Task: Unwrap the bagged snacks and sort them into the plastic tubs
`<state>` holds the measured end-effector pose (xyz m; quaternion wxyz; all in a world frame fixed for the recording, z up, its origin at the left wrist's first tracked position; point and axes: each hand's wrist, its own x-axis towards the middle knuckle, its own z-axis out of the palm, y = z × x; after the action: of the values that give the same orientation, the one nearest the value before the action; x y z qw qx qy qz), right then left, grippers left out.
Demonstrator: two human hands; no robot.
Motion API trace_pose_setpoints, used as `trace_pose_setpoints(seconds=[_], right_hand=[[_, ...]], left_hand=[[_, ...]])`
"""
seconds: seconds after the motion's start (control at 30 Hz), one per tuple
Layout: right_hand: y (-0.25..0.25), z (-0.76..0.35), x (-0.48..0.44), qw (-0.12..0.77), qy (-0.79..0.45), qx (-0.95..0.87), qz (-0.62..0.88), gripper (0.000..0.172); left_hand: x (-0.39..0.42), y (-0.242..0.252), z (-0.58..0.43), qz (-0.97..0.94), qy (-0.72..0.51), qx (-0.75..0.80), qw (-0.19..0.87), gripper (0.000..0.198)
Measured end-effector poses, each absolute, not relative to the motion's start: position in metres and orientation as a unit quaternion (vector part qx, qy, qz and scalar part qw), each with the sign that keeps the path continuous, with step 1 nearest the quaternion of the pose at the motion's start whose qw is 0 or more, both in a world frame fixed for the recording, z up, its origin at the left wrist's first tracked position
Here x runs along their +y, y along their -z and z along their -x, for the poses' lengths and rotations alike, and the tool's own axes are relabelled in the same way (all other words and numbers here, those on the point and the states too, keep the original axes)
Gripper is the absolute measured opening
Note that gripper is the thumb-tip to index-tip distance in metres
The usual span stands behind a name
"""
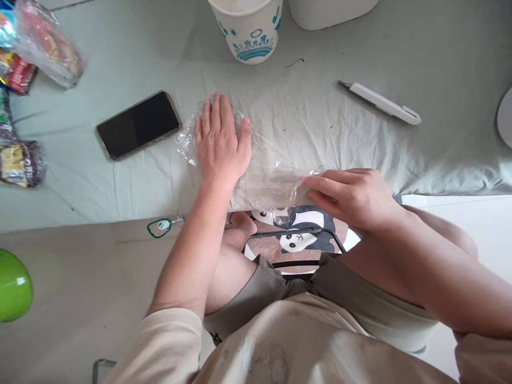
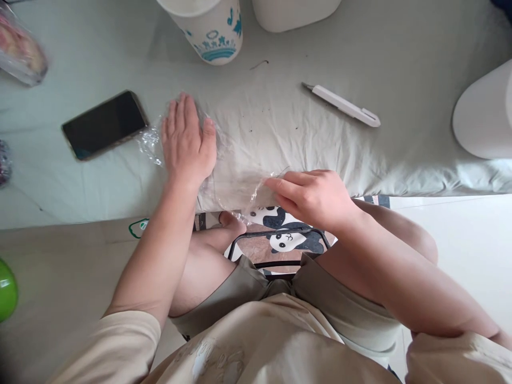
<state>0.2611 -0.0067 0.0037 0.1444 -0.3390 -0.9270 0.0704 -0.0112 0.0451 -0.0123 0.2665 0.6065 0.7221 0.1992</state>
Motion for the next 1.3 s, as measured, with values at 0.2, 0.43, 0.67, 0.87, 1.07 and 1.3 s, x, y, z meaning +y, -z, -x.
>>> trace_pose_setpoints(seconds=[0.2,0.43,0.67,0.87,1.07,1.3], right_hand=[[-0.003,-0.263,-0.002,0.096,-0.1,-0.917,0.374,0.03],[-0.003,-0.275,-0.001,0.176,-0.075,-0.926,0.327,0.019],[-0.005,-0.272,-0.004,0.219,-0.077,-0.909,0.347,0.015],[0.014,-0.245,-0.026,0.225,0.001,-0.931,0.288,0.004],[0.023,-0.234,-0.03,0.285,0.062,-0.905,0.31,0.018],[0.021,-0.235,-0.019,0.357,0.098,-0.871,0.323,0.022]], left_hand=[[0.045,0.011,0.011,-0.604,-0.188,0.719,0.286,0.091],[0.045,0.008,0.009,-0.594,-0.171,0.704,0.351,0.092],[0.044,0.009,0.009,-0.591,-0.19,0.706,0.342,0.089],[0.043,0.009,0.009,-0.59,-0.186,0.718,0.321,0.087],[0.043,0.008,0.009,-0.591,-0.189,0.707,0.339,0.087],[0.044,0.008,0.008,-0.59,-0.189,0.712,0.33,0.091]])
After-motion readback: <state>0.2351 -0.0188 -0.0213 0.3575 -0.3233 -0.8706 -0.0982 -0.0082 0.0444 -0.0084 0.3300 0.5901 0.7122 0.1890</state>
